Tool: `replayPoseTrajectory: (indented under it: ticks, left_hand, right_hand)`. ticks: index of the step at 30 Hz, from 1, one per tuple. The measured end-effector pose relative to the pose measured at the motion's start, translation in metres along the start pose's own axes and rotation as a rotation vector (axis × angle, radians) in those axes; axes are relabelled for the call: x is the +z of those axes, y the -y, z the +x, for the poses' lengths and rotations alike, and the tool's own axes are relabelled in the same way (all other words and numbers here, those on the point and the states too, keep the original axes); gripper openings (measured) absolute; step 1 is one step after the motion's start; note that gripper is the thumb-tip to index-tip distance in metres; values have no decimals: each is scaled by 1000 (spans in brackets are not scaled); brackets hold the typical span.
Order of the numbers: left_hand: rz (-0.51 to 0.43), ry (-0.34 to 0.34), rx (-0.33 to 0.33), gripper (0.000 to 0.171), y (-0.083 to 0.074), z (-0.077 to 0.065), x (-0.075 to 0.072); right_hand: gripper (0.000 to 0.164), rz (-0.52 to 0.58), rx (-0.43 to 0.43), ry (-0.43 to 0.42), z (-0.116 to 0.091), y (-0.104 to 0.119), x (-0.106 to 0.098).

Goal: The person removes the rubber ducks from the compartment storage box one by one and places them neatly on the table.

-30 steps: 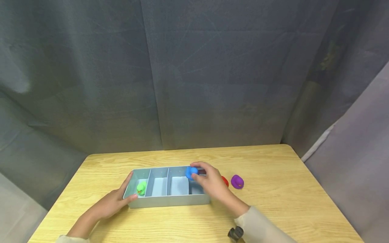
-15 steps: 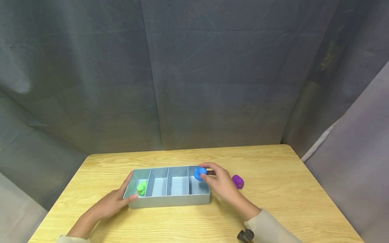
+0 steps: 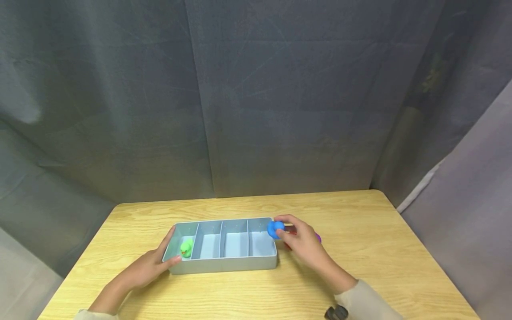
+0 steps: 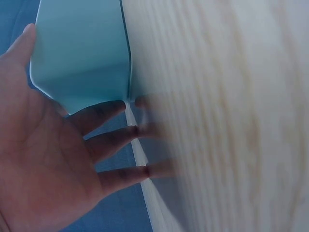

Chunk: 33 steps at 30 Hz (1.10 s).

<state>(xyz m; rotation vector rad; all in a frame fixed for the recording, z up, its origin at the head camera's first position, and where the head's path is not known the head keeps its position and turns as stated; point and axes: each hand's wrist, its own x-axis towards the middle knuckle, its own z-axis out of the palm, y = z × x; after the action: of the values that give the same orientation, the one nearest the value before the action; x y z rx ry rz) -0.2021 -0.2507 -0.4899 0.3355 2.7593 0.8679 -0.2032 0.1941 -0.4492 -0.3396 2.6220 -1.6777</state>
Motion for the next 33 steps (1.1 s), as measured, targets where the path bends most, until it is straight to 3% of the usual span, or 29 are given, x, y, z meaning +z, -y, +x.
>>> replayPoseTrajectory:
  ticks: [13,23,33]
  left_hand:
    - [-10,0,8,91,-3,-1,0]
    - [-3,2,3,91,-1,0,0]
    - [-8,6,-10,91,-1,0,0]
  right_hand:
    - [37,-54,-25,-8,-8,-10,-23]
    - [39,-33,-9,-13,-14,-20,-41]
    - [36,-107,-13,-54,-20,-31,-57]
